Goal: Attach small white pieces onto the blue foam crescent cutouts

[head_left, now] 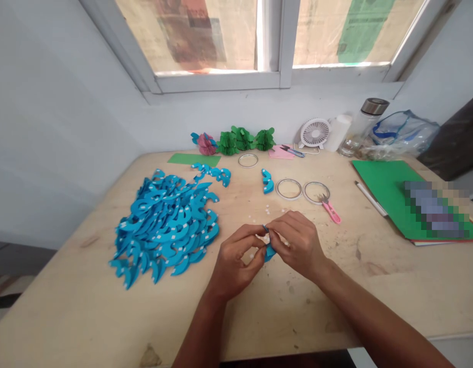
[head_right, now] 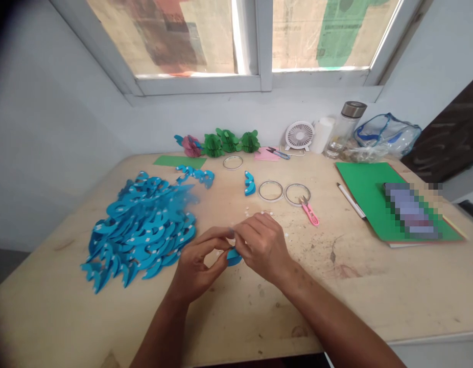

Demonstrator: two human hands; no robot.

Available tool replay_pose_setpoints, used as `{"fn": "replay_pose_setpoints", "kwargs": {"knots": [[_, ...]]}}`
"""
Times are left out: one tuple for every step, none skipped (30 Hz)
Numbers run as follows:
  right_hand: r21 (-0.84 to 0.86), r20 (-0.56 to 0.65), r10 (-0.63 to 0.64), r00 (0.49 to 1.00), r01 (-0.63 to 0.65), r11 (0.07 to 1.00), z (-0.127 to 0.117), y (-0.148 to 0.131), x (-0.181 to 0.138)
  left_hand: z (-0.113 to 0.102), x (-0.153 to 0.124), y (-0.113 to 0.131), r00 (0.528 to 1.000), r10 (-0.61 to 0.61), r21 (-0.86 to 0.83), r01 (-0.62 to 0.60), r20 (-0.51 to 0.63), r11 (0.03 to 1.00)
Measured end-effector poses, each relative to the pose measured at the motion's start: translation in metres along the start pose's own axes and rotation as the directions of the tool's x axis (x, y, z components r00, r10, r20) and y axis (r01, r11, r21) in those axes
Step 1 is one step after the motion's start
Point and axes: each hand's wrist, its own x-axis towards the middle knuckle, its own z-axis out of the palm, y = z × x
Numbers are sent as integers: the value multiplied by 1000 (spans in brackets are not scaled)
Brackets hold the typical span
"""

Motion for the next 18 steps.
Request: {"fn": "replay_pose_setpoints", "kwargs": {"knots": [[9, -2, 6, 1000, -6, 1000, 0, 0, 0, 0, 0, 0, 1000, -4, -5, 5, 2, 1000], [19, -5, 14, 1000, -14, 1000, -1, 0, 0, 0, 0, 0, 1000, -8, -9, 8, 2, 1000], [31, -7, 25, 1000, -25, 999, -1, 0, 1, 0, 0, 0, 1000, -10, -12, 10, 2, 1000], [46, -7, 38, 999, -38, 998, -1, -1, 1, 0, 0, 0, 1000, -13, -17, 13, 3, 1000], [63, -4, 54, 999, -53, 997, -1, -1, 1, 1, 1, 0, 1000, -17, -21, 17, 6, 1000], [82, 2, 72, 997, -72, 994, -2, -1, 2, 1, 0, 0, 1000, -22, -26, 22, 10, 999], [100, 7, 92, 996, -93, 991, -2, -1, 2, 1, 0, -1, 999, -28, -32, 29, 15, 999], [117, 13, 113, 993, -114, 987, -2, -1, 3, 1, 0, -1, 999, -33, -40, 34, 17, 999], [132, 17, 134, 991, -135, 982, -2, -2, 3, 1, 0, -1, 999, -38, -50, 39, 19, 998], [148, 18, 155, 988, -156, 977, -3, -2, 3, 1, -1, -2, 999, -44, -61, 45, 20, 997], [167, 15, 180, 984, -180, 970, -3, -2, 4, 1, -1, -3, 999, -50, -76, 51, 20, 996], [186, 7, 209, 978, -207, 960, -4, -2, 4, 1, -1, -4, 998, -58, -95, 59, 19, 994], [208, -5, 244, 970, -237, 949, -4, -2, 3, 1, -2, -6, 997, -70, -119, 72, 18, 990], [230, -17, 284, 959, -272, 934, -4, -1, 3, 0, -3, -7, 996, -85, -145, 86, 15, 986], [250, -25, 326, 945, -310, 917, -4, 0, 3, 0, -3, -9, 995, -103, -172, 103, 9, 980], [268, -24, 368, 930, -348, 898, -4, 2, 2, 0, -4, -10, 993, -122, -199, 119, 0, 973], [281, -10, 404, 915, -385, 879, -4, 3, 2, -1, -4, -12, 990, -140, -221, 135, -9, 966], [290, 12, 434, 901, -418, 861, -3, 5, 1, -1, -5, -13, 987, -157, -240, 149, -16, 959]]}}
